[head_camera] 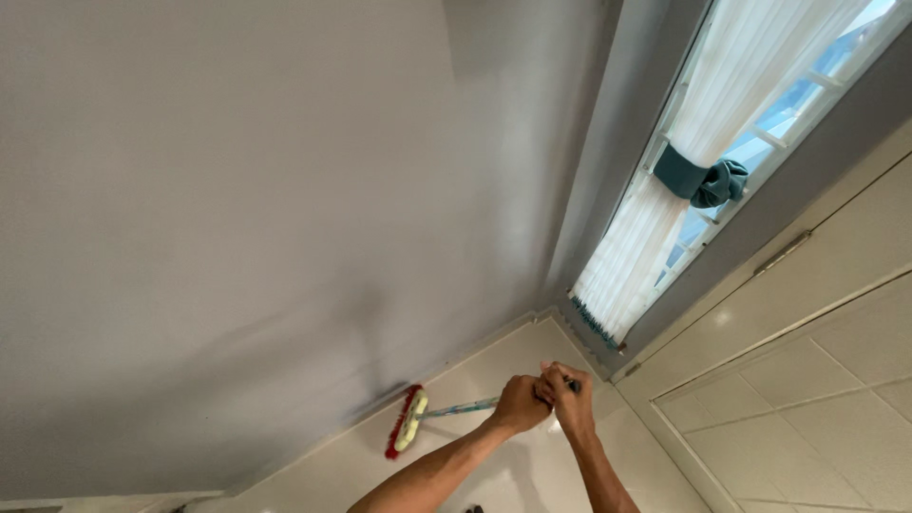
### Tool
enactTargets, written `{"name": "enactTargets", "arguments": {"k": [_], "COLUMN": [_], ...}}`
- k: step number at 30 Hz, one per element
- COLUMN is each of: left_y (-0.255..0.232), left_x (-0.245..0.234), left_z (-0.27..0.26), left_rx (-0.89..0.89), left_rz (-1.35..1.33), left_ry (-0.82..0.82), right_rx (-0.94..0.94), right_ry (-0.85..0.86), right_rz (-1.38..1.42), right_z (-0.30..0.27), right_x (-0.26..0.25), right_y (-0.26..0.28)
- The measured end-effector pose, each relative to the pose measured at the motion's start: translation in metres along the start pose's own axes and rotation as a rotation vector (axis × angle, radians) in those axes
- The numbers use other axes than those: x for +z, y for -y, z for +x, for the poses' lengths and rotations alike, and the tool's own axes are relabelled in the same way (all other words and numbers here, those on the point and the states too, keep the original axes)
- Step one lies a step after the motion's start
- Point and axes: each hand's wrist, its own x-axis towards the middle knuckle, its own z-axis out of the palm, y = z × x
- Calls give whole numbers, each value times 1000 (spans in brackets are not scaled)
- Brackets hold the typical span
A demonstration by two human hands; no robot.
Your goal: The person sweeps a tiled floor using a broom with a blue handle and red bristles. They move the broom back and forth across the floor, covering the area near a doorway and a window with white curtains. A mop is visible leaning against the wall in the background.
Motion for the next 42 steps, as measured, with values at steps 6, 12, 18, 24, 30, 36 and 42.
{"name": "enactTargets", "arguments": {"k": [6,12,18,24,30,36,42], "left_y": [30,22,-38,-80,-90,-98,-91], "left_x": [19,102,199,297,328,274,153], "left_z": [-15,5,27,50,65,66,27], "left_rx": [-108,146,51,96,232,390,334], "left_rz": [-89,-49,-208,-354,-279,-130,-217], "left_ry": [-50,-80,108,251,373,360,219], "right_rx": [24,89,139,168,128,88,23], "right_ry": [107,-59,-220,-391,-442,-404,-271], "right_rz": [-115,-148,-156,-397,-490,-320,-130], "right_z": [1,-7,-21,-41,-53,-60,-56], "right_x": [-11,-82,-183,-255,-265,-208,-114], "right_y": [-35,-19,27,90,122,144,131]}}
